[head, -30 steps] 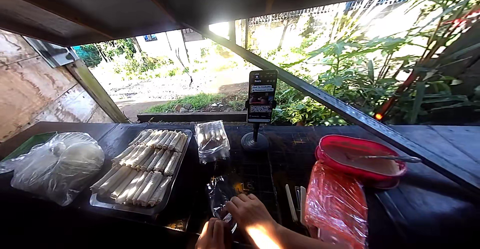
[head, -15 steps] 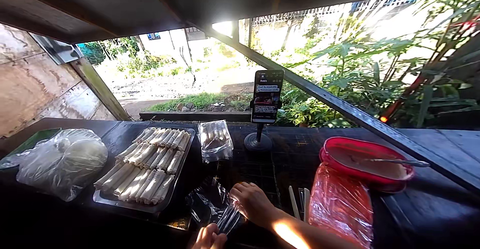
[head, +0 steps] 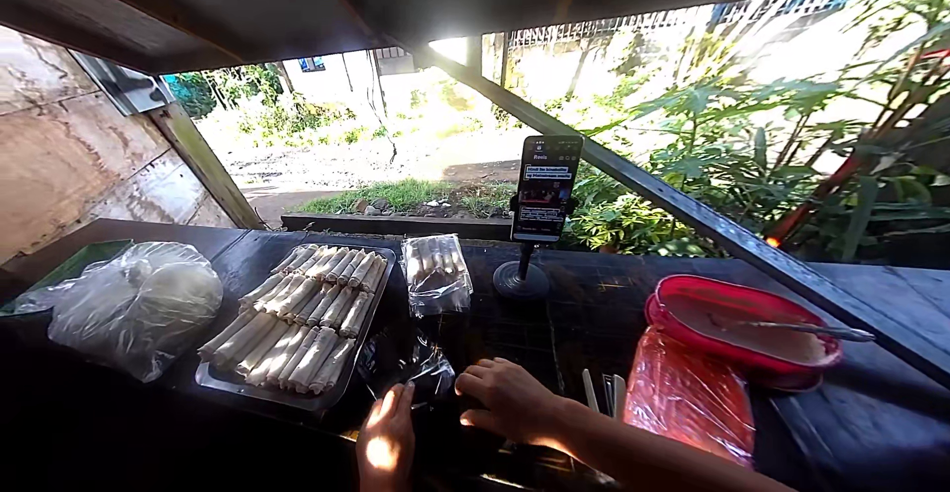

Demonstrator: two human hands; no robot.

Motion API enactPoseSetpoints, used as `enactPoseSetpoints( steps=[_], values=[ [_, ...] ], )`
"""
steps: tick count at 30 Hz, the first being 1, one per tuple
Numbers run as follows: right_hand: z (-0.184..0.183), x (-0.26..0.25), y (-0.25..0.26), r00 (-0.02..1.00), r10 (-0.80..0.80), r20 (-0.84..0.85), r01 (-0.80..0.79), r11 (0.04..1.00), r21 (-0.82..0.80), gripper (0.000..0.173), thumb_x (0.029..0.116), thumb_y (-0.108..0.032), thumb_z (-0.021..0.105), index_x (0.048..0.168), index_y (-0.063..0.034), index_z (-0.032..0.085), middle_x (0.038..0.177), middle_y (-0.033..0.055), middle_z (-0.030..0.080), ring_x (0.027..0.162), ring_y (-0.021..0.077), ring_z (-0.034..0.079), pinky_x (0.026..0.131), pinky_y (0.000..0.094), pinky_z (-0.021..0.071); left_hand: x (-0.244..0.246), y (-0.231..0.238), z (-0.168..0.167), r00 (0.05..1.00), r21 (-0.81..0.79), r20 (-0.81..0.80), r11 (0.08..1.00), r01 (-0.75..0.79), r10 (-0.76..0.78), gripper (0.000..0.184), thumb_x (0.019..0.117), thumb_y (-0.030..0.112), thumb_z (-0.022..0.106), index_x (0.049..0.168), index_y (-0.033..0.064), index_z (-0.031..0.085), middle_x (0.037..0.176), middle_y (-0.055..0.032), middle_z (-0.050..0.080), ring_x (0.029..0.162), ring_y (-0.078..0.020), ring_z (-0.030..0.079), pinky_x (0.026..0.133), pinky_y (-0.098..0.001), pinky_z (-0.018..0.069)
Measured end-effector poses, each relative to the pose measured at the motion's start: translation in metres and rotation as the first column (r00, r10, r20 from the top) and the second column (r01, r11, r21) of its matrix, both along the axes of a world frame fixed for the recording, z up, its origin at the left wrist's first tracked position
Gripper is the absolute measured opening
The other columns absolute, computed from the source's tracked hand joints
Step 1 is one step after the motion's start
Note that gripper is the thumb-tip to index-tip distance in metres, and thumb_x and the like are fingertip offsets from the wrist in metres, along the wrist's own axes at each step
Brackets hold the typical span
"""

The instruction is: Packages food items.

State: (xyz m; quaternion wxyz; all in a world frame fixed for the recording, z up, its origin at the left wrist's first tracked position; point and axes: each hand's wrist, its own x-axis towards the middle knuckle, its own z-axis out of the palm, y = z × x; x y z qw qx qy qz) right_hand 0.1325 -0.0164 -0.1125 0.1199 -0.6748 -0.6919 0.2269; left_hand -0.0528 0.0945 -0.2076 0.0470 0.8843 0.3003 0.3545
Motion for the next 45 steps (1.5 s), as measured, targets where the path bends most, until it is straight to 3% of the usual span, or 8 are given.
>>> enactPoseSetpoints(
  steps=[7, 14, 21, 28, 35, 38, 42, 45],
  values=[
    [0.012, -0.019, 0.054, 0.987, 0.139, 0.074, -0.152, 0.964, 0.216, 0.020, 0.0973, -0.009, 0.062, 0.110, 0.0038, 0.070, 0.110, 0.0225, 0.071, 0.108, 0.0402, 0.067, 0.092, 0.0536, 0.0517, 0.013, 0.003, -0.007, 0.997, -0.119, 0.037, 0.990, 0.072, -0.068, 0.022, 0.0845, -0.006, 0.064, 0.099, 0.0001, 0.079, 0.105, -0.0162, 0.076, 0.085, -0.0323, 0.076, 0.072, -0.0469, 0.0627],
    [0.027, -0.056, 0.129, 0.951, 0.293, 0.095, -0.308, 0.915, 0.261, 0.023, 0.0975, -0.005, 0.059, 0.116, 0.0048, 0.068, 0.116, 0.0230, 0.070, 0.115, 0.0414, 0.064, 0.096, 0.0536, 0.0500, 0.008, 0.008, -0.008, 0.989, -0.145, 0.138, 0.986, 0.079, -0.059, 0.015, 0.0804, -0.005, 0.067, 0.088, 0.0007, 0.078, 0.091, -0.0138, 0.076, 0.081, -0.0285, 0.076, 0.073, -0.0430, 0.0623],
    [0.052, -0.078, 0.199, 0.950, 0.256, 0.180, -0.293, 0.931, 0.220, 0.030, 0.0988, -0.002, 0.053, 0.126, 0.0037, 0.065, 0.128, 0.0236, 0.065, 0.127, 0.0405, 0.057, 0.107, 0.0533, 0.0437, 0.009, 0.016, -0.019, 0.965, -0.181, 0.221, 0.966, 0.184, -0.142, 0.019, 0.0810, -0.006, 0.065, 0.089, 0.0034, 0.079, 0.100, -0.0125, 0.076, 0.085, -0.0252, 0.076, 0.073, -0.0387, 0.0629],
    [0.064, -0.092, 0.270, 0.941, 0.194, 0.276, -0.240, 0.960, 0.143, 0.033, 0.0988, -0.002, 0.056, 0.131, -0.0003, 0.063, 0.129, 0.0220, 0.064, 0.127, 0.0407, 0.056, 0.105, 0.0549, 0.0446, 0.008, 0.017, -0.019, 0.955, -0.205, 0.249, 0.955, 0.216, -0.162, 0.019, 0.0812, -0.005, 0.064, 0.089, 0.0042, 0.079, 0.100, -0.0114, 0.076, 0.086, -0.0243, 0.076, 0.073, -0.0378, 0.0626],
    [0.060, -0.143, 0.302, 0.851, 0.360, 0.383, -0.428, 0.898, 0.107, 0.046, 0.0927, 0.008, 0.057, 0.137, -0.0023, 0.059, 0.134, 0.0195, 0.062, 0.131, 0.0387, 0.053, 0.107, 0.0543, 0.0417, 0.007, 0.019, -0.019, 0.946, -0.222, 0.267, 0.943, 0.248, -0.186, 0.017, 0.0817, -0.005, 0.064, 0.088, 0.0033, 0.078, 0.097, -0.0119, 0.076, 0.084, -0.0247, 0.075, 0.073, -0.0376, 0.0622],
    [0.054, -0.160, 0.318, 0.827, 0.362, 0.430, -0.424, 0.904, 0.054, 0.063, 0.0856, 0.011, 0.064, 0.146, -0.0050, 0.053, 0.141, 0.0185, 0.059, 0.139, 0.0386, 0.047, 0.113, 0.0562, 0.0350, 0.006, 0.017, -0.017, 0.945, -0.197, 0.277, 0.952, 0.235, -0.176, 0.013, 0.0799, -0.005, 0.066, 0.084, 0.0024, 0.077, 0.092, -0.0111, 0.075, 0.080, -0.0243, 0.074, 0.070, -0.0375, 0.0617],
    [0.049, -0.170, 0.334, 0.813, 0.377, 0.445, -0.406, 0.913, -0.031, 0.069, 0.0891, 0.004, 0.068, 0.154, -0.0059, 0.045, 0.153, 0.0180, 0.050, 0.153, 0.0390, 0.030, 0.123, 0.0682, 0.0100, 0.003, 0.014, -0.008, 0.943, -0.173, 0.295, 0.962, 0.212, -0.155, 0.010, 0.0788, -0.004, 0.067, 0.079, 0.0009, 0.076, 0.088, -0.0126, 0.075, 0.077, -0.0251, 0.074, 0.068, -0.0371, 0.0613],
    [0.047, -0.171, 0.338, 0.804, 0.392, 0.447, -0.427, 0.904, -0.025, 0.058, 0.0918, -0.002, 0.070, 0.147, -0.0038, 0.053, 0.147, 0.0194, 0.056, 0.149, 0.0392, 0.037, 0.122, 0.0698, 0.0060, -0.004, 0.013, 0.009, 0.971, -0.300, 0.175, 0.930, 0.213, -0.166, 0.018, 0.0886, 0.001, 0.059, 0.087, -0.0026, 0.077, 0.094, -0.0180, 0.075, 0.087, -0.0316, 0.075, 0.079, -0.0423, 0.0600]
  ],
)
